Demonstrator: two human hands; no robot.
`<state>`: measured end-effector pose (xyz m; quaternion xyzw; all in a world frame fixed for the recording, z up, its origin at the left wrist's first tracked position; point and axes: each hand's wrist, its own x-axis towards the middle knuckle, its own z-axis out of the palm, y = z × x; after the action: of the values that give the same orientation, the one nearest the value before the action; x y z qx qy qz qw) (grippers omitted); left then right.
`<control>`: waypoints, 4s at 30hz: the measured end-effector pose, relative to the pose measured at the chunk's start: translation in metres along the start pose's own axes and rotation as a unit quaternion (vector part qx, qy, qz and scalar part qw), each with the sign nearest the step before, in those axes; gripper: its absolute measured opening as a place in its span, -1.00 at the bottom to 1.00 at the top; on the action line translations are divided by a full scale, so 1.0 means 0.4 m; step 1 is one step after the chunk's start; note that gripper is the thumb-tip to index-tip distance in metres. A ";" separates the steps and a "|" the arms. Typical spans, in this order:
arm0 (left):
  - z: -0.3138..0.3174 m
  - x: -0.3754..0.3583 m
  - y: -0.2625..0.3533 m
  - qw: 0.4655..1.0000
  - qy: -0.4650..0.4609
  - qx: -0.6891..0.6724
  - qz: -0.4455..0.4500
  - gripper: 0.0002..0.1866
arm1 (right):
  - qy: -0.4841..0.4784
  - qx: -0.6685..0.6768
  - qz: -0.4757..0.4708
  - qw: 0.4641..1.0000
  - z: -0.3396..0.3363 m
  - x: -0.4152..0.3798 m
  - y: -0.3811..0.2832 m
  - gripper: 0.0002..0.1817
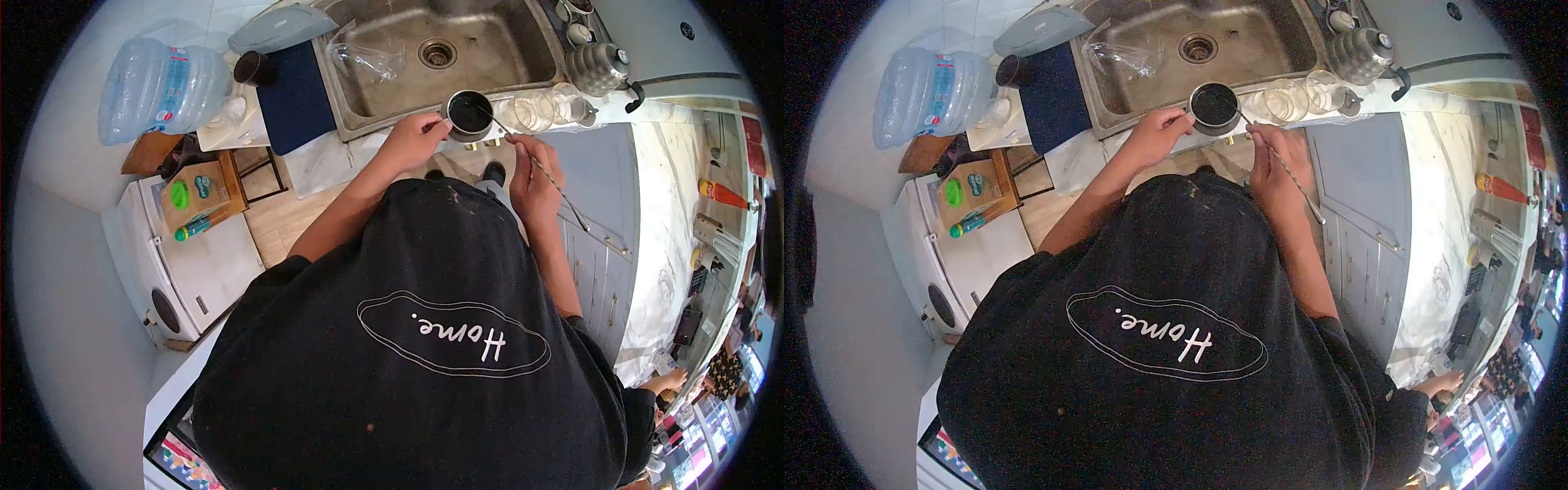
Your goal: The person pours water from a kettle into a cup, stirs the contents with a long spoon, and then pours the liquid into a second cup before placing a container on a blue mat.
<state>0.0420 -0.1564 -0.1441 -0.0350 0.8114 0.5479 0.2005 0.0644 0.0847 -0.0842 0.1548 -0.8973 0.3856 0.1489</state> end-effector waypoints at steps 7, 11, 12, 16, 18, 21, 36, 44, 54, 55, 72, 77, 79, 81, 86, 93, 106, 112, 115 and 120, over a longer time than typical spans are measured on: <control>-0.005 0.009 0.004 0.999 0.016 0.020 0.043 -0.65 | -0.007 -0.004 -0.005 1.000 0.003 0.002 -0.007 -0.89; -0.012 -0.003 0.027 0.998 0.018 0.031 0.047 -0.66 | 0.010 0.010 -0.027 1.000 0.009 0.004 0.002 -0.90; -0.011 -0.002 0.025 0.998 0.019 0.029 0.044 -0.66 | 0.013 0.011 -0.032 0.999 0.011 0.006 0.006 -0.90; -0.012 0.015 0.003 0.998 0.024 0.015 0.057 -0.66 | 0.025 0.001 -0.060 0.998 0.014 0.013 0.004 -0.91; -0.014 0.015 -0.001 0.997 0.025 0.018 0.066 -0.66 | 0.031 0.001 -0.065 0.997 0.022 0.011 0.008 -0.91; -0.017 0.013 0.002 0.997 0.025 0.032 0.063 -0.65 | 0.036 -0.001 -0.074 0.997 0.031 0.006 0.010 -0.92; -0.009 0.009 0.003 0.998 0.039 0.017 0.054 -0.63 | 0.050 0.021 -0.111 0.992 0.053 -0.015 0.003 -0.82; -0.011 0.002 0.018 0.998 0.040 0.010 0.048 -0.61 | 0.039 0.013 -0.135 0.990 0.058 -0.020 -0.002 -0.92; -0.012 0.006 0.013 0.998 0.038 0.009 0.057 -0.63 | 0.043 0.016 -0.157 0.987 0.062 -0.020 -0.017 -0.91; -0.011 0.007 0.012 0.998 0.037 0.003 0.056 -0.63 | 0.043 0.016 -0.161 0.986 0.062 -0.021 -0.019 -0.91; -0.009 0.010 0.005 0.998 0.040 0.005 0.055 -0.62 | 0.041 0.022 -0.162 0.986 0.065 -0.027 -0.005 -0.93; -0.010 0.010 0.006 0.998 0.039 0.001 0.051 -0.62 | 0.038 0.023 -0.155 0.987 0.056 -0.023 -0.019 -0.93; -0.012 0.006 0.016 0.998 0.038 0.003 0.042 -0.62 | 0.039 0.032 -0.148 0.988 0.057 -0.026 -0.016 -0.93; -0.012 0.004 0.018 0.999 0.038 0.004 0.038 -0.62 | 0.031 0.024 -0.145 0.989 0.053 -0.026 -0.017 -0.93; -0.008 0.018 -0.009 0.998 0.036 0.002 0.054 -0.62 | 0.042 0.032 -0.132 0.990 0.054 -0.025 -0.016 -0.86; -0.008 0.010 0.004 0.998 0.037 0.002 0.045 -0.62 | 0.040 0.028 -0.129 0.990 0.051 -0.031 -0.012 -0.87; -0.003 0.014 -0.008 0.999 0.030 -0.011 0.031 -0.63 | 0.063 -0.002 -0.119 0.991 0.052 -0.028 0.024 -0.86; -0.002 0.012 -0.007 0.999 0.038 -0.009 0.029 -0.63 | 0.054 -0.013 -0.135 0.989 0.061 -0.027 0.025 -0.83; -0.002 0.011 -0.004 0.999 0.038 0.002 0.027 -0.63 | 0.035 -0.016 -0.121 0.992 0.052 -0.029 0.022 -0.82; -0.003 0.008 0.000 0.999 0.038 0.006 0.020 -0.64 | 0.029 -0.020 -0.130 0.991 0.051 -0.030 0.022 -0.82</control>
<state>0.0387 -0.1569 -0.1449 -0.0379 0.8222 0.5452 0.1588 0.0690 0.0773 -0.1081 0.2564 -0.8722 0.3495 0.2265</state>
